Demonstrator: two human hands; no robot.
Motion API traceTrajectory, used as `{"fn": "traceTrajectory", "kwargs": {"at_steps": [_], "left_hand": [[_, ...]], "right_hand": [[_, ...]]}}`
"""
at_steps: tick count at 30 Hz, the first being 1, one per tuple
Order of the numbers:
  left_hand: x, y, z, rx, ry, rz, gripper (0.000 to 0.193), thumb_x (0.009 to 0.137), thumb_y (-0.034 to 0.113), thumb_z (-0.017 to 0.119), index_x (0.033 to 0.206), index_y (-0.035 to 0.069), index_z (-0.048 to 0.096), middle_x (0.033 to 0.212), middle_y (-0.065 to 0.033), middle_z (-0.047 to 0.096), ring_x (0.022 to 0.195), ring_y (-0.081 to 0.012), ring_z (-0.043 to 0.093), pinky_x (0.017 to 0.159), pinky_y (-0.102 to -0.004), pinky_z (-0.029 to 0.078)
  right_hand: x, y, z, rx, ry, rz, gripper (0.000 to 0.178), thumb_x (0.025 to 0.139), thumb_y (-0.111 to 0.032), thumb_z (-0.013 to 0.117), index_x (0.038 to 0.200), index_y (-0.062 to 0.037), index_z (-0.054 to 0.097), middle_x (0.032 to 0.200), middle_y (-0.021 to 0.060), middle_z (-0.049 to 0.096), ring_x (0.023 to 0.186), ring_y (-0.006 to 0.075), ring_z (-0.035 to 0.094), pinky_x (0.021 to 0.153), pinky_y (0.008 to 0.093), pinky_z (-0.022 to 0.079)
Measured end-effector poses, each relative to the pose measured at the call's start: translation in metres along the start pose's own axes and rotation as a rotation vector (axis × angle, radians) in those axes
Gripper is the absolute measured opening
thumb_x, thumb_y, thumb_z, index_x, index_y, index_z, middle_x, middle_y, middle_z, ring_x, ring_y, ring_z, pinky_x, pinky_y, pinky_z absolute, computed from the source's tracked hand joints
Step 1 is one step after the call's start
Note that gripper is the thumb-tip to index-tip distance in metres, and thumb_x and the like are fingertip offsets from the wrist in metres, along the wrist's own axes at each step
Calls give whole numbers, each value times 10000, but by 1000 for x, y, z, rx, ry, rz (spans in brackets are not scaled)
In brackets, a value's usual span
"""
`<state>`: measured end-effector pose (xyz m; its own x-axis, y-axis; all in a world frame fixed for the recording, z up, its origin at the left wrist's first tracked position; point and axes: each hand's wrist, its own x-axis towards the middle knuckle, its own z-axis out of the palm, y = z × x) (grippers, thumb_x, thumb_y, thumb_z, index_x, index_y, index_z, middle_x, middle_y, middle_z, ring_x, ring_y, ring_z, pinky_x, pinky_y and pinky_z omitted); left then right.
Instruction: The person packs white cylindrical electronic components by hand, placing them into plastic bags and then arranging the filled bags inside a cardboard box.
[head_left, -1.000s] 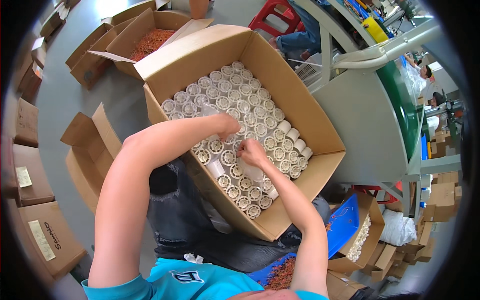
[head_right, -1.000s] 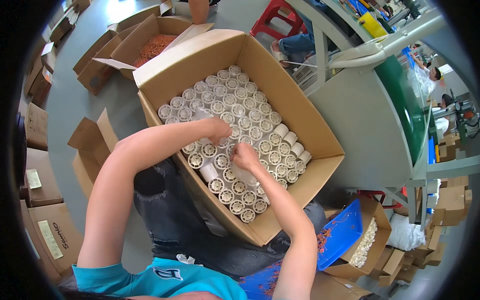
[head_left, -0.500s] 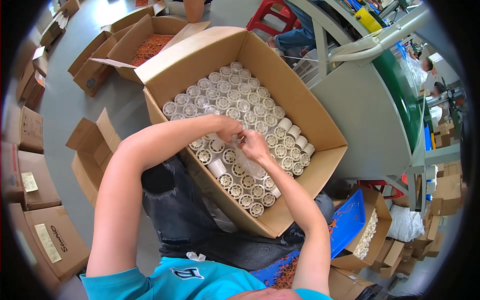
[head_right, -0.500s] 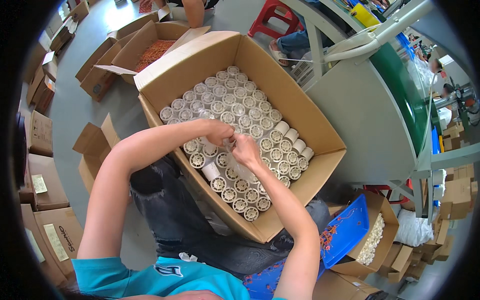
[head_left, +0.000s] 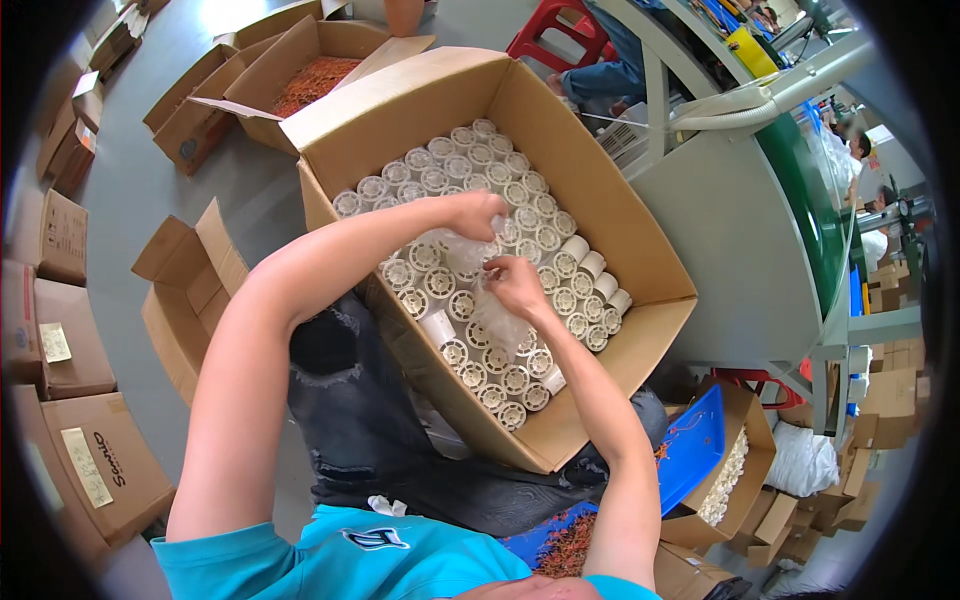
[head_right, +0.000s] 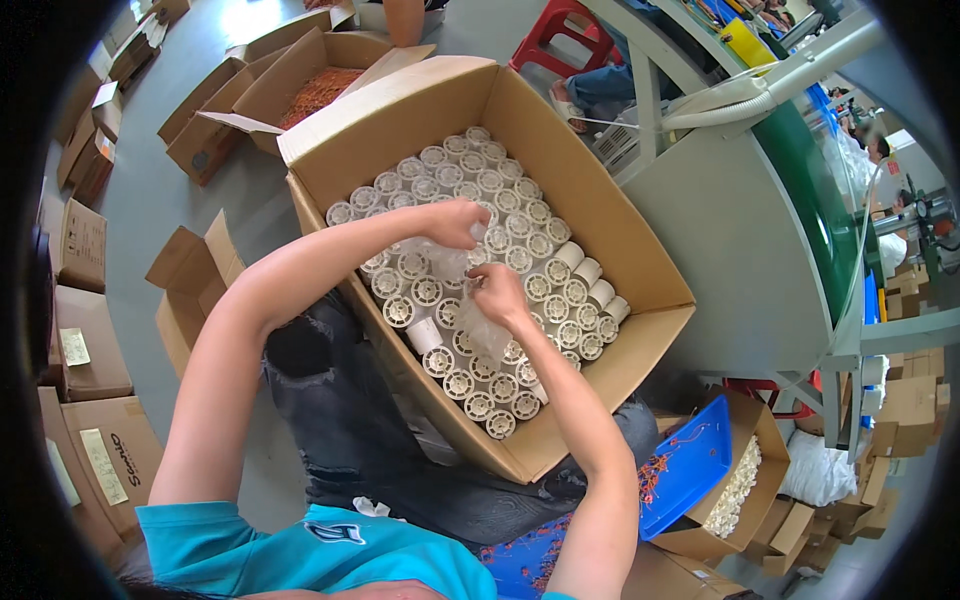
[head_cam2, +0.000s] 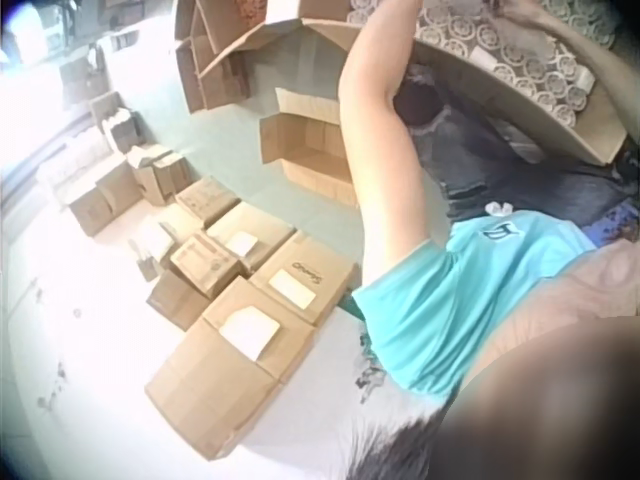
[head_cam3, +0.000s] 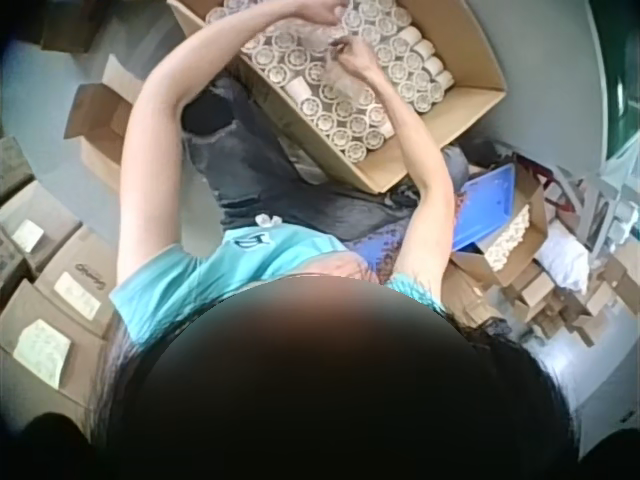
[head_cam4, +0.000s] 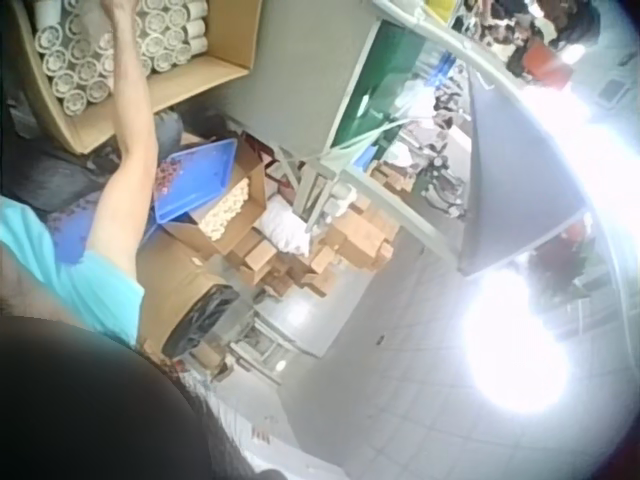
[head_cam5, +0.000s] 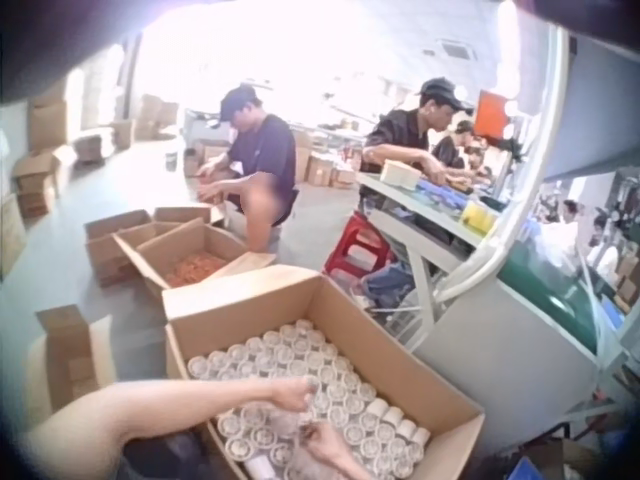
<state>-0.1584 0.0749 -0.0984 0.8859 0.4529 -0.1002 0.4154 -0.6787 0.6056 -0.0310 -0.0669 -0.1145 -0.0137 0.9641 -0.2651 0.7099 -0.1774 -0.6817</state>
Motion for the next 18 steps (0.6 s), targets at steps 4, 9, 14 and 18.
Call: {"fn": "traceTrajectory", "kwargs": {"at_steps": [4,9,14,18], "left_hand": [[16,-3,31,146,-69,-16,347,631,182,672,953,55,653,914,-173,655,887,-310,629,770,-397,502],[36,1,53,510,-400,19,410,621,224,760,987,79,647,949,-127,658,905,-296,631,743,-398,512],[43,-3,53,477,-391,-29,419,618,255,779,977,81,649,968,-120,655,917,-297,628,748,-398,514],[37,-17,42,429,-378,-76,431,631,248,770,1009,89,638,974,-115,653,933,-294,620,758,-400,507]], "right_hand": [[-10,8,12,-38,70,61,388,679,-112,677,1055,-20,649,966,206,655,871,286,641,807,350,487],[-7,12,33,31,106,276,235,674,-141,726,886,-39,715,1029,225,632,871,282,637,798,373,472],[-4,20,32,-148,225,43,128,671,-126,715,761,-35,720,912,182,653,845,269,620,781,356,476],[3,16,18,-25,238,12,116,650,-110,677,710,-12,692,870,154,652,833,264,615,778,340,481]]}}
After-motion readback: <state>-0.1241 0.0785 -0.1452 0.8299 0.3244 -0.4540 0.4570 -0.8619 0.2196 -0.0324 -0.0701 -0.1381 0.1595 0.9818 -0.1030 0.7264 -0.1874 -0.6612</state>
